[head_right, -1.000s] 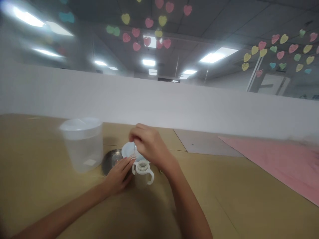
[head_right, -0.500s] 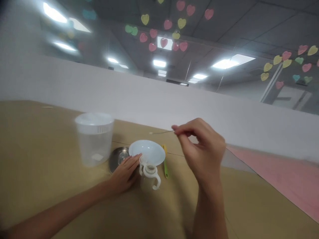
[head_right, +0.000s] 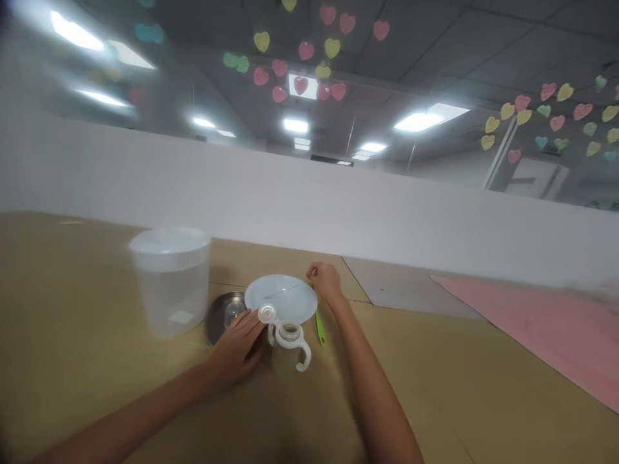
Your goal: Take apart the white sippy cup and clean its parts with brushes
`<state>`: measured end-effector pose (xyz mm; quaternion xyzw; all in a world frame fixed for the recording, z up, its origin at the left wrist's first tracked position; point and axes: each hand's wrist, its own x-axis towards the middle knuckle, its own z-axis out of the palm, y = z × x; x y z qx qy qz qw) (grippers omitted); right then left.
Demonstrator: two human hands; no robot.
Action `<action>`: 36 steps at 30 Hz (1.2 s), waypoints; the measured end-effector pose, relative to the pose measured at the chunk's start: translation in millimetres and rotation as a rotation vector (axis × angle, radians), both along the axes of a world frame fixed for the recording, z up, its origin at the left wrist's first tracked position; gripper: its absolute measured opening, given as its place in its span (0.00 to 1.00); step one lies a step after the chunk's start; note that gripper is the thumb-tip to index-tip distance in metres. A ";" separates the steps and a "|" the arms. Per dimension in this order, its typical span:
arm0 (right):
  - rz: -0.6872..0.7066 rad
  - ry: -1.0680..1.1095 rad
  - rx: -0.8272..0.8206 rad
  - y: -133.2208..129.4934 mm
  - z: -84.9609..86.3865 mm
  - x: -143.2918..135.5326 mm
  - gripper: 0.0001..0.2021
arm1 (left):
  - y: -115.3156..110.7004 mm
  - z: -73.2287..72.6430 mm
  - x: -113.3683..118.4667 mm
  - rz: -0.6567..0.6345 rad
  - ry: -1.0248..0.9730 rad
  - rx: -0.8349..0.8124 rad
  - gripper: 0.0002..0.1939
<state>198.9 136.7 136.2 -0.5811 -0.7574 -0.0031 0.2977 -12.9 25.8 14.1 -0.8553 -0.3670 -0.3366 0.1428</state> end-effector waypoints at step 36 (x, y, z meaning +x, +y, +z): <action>0.804 0.139 -0.714 -18.2 -6.1 -31.9 0.16 | -4.0 0.0 -2.7 0.078 0.042 0.021 0.28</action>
